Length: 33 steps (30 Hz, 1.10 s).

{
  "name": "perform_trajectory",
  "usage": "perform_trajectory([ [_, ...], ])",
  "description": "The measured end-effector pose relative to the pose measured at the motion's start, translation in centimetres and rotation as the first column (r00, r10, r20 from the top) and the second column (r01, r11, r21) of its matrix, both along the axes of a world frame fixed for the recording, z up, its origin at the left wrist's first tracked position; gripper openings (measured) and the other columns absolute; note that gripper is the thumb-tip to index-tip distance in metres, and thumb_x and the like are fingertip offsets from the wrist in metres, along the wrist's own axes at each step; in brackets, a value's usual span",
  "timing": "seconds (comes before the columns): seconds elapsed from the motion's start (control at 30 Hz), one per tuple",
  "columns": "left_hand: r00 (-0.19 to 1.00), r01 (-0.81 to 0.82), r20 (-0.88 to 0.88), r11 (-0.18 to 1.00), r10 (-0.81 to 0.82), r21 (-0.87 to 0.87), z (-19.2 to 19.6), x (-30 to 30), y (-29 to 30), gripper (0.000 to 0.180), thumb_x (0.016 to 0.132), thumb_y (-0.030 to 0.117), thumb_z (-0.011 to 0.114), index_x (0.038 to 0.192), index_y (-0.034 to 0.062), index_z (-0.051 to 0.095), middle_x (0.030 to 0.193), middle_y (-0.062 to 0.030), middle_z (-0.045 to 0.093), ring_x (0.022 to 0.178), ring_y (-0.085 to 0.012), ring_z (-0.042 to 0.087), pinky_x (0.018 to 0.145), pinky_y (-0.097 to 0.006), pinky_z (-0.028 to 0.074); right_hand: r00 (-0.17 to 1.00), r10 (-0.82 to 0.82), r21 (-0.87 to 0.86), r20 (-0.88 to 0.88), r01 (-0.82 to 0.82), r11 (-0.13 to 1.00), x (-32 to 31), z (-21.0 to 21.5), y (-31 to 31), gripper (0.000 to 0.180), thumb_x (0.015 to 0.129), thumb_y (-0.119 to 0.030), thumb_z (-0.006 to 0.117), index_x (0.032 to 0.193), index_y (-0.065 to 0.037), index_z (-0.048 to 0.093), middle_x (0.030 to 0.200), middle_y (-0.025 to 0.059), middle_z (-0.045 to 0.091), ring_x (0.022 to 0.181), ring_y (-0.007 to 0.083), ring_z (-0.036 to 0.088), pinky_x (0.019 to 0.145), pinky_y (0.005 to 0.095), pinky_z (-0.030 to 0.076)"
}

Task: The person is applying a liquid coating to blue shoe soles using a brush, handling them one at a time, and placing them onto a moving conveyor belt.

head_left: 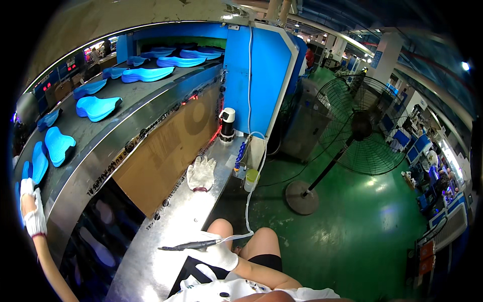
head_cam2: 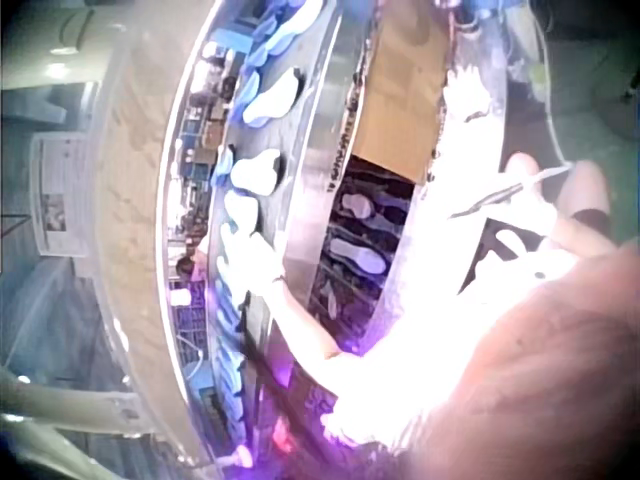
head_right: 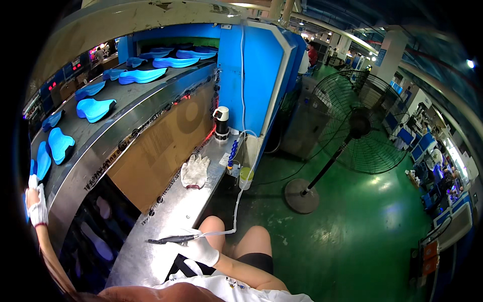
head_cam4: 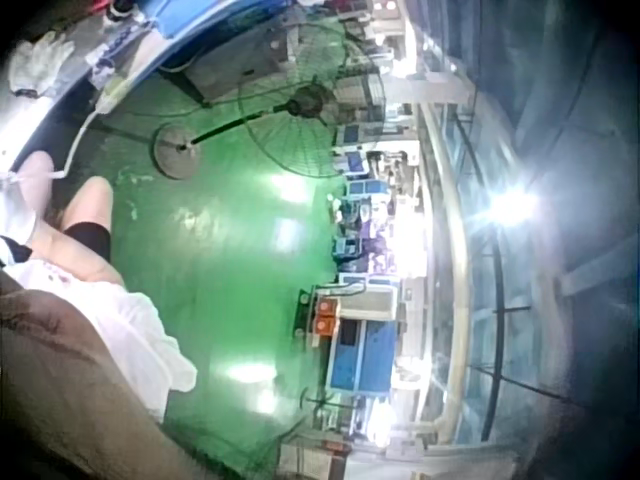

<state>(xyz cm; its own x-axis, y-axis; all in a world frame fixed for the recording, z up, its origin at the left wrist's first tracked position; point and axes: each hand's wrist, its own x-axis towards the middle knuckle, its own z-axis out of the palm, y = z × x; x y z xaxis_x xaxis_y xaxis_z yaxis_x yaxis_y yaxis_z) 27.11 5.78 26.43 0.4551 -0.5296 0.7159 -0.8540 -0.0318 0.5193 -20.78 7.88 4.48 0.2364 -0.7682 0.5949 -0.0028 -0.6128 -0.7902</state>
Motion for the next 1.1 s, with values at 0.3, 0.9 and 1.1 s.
perform_trajectory([
  [0.3,0.872,0.475,-0.068,0.871,-0.485,-0.125,-19.8,-19.3,7.1,0.013,0.09,0.017,0.061,0.094,0.0045,0.065,0.095,-0.0086,0.063,0.086,-0.0228,0.06,0.078,-0.036,0.051,0.939,-0.289,0.517,0.188,0.156,0.842,-2.6,-2.8,-0.6,0.02,0.088,0.002,0.065,0.108,0.004,0.064,0.093,0.0097,0.07,0.064,0.0089,0.061,0.055,0.0204,0.05],
  [0.9,-0.646,0.756,-0.643,0.46,0.41,-0.466,-39.8,-24.1,-4.6,0.092,0.081,0.089,0.021,0.123,0.0163,0.059,0.094,-0.011,0.066,0.059,-0.0273,0.048,0.056,-0.035,0.033,0.763,-0.502,0.695,0.408,0.097,0.713,-2.4,-3.9,-2.3,0.016,0.087,-0.004,0.067,0.101,0.001,0.062,0.074,0.0037,0.061,0.058,0.0081,0.057,0.05,0.0218,0.05],
  [1.1,-0.951,0.292,-0.27,0.722,0.15,-0.627,-34.3,-31.3,-3.5,0.092,0.088,0.078,0.027,0.136,0.0012,0.044,0.122,-0.0233,0.055,0.1,-0.0392,0.058,0.084,-0.052,0.055,0.819,-0.475,0.679,0.321,0.151,0.718,-2.8,-5.6,-1.6,0.015,0.087,-0.006,0.069,0.101,-0.001,0.065,0.079,0.0016,0.064,0.058,0.0058,0.056,0.051,0.0206,0.047],
])
